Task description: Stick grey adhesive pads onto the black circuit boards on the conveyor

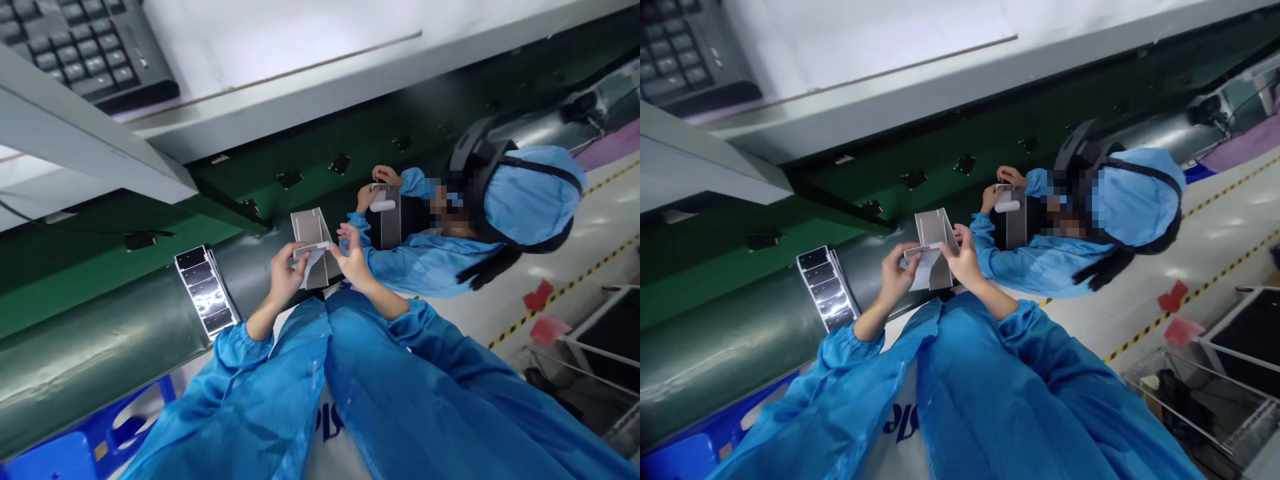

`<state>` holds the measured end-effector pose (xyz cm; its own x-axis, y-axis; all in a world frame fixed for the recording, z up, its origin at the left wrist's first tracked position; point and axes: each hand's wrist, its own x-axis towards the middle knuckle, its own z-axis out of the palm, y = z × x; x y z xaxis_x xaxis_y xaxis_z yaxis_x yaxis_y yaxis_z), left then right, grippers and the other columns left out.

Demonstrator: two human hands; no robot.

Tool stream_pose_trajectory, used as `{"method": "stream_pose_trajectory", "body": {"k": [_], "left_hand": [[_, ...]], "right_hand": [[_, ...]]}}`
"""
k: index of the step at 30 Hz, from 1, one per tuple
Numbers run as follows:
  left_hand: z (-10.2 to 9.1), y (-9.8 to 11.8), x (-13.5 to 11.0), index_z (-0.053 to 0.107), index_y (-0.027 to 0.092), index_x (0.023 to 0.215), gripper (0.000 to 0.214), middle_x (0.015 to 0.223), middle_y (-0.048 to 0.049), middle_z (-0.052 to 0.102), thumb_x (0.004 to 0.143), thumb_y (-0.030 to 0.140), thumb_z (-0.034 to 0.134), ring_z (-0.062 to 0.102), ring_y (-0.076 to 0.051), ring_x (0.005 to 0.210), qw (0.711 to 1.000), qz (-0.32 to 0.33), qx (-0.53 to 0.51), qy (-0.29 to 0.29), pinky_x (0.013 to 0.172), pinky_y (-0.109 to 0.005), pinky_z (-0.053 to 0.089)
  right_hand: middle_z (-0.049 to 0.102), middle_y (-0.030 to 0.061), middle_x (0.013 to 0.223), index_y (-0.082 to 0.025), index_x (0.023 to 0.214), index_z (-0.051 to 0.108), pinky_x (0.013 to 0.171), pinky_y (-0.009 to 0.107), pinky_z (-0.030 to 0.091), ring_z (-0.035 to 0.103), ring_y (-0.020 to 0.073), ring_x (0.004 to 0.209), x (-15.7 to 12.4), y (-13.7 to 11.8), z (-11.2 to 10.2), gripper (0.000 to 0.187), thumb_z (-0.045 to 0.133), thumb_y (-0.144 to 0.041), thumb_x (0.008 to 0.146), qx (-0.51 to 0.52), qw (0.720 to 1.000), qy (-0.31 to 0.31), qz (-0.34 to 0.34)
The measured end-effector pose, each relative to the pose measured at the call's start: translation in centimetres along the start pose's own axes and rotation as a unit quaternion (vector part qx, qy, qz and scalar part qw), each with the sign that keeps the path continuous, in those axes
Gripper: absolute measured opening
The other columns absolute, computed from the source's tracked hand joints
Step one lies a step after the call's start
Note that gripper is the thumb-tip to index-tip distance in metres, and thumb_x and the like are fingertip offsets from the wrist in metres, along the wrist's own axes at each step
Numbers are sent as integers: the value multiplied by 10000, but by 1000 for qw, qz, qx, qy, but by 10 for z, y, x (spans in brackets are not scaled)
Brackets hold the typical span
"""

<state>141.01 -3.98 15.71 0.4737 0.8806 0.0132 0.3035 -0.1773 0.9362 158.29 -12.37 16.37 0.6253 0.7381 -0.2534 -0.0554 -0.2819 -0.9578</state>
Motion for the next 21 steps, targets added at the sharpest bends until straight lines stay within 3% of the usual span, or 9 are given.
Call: {"method": "stream_pose_trajectory", "body": {"k": [2,5,9,12,16,21], "left_hand": [[-13,2,0,769,186,995,253,916,-69,786,915,423,737,692,-202,781,999,-44,-27,-11,717,-298,524],[-23,1,2,775,180,908,263,832,-52,769,827,430,792,663,-184,718,990,-109,-81,-27,654,-270,500],[-23,-9,8,784,171,863,327,778,-33,745,705,446,868,607,-151,638,957,-237,-164,-24,578,-244,453],[-21,-23,15,795,157,834,343,736,-34,733,657,437,879,587,-145,598,937,-303,-174,-18,538,-240,428],[-19,-41,21,744,154,713,273,618,-10,656,634,399,833,511,-123,527,934,-329,-138,22,480,-235,363],[-14,-59,23,651,174,619,255,546,21,560,622,382,798,436,-100,492,927,-350,-115,64,444,-225,314]], "right_hand": [[712,100,1242,-237,1180,696,1065,434,524,643,268,1180,5,-4,4,349,770,-338,854,-86,987,-69,-118],[761,57,969,-223,947,741,946,382,551,687,228,947,13,-4,17,92,681,-281,907,-112,969,-173,-140],[771,32,901,-204,901,745,814,313,542,682,185,819,22,13,35,111,651,-260,921,-87,973,-196,-90],[774,29,900,-200,920,748,797,295,519,679,175,812,30,30,44,121,643,-251,953,-82,966,-222,-101],[744,38,881,-193,860,693,823,307,485,655,190,851,42,51,58,102,639,-155,939,-155,943,-252,-153],[690,80,906,-198,851,597,830,367,435,598,244,903,50,63,76,134,568,-95,932,-289,891,-267,-228]]}}
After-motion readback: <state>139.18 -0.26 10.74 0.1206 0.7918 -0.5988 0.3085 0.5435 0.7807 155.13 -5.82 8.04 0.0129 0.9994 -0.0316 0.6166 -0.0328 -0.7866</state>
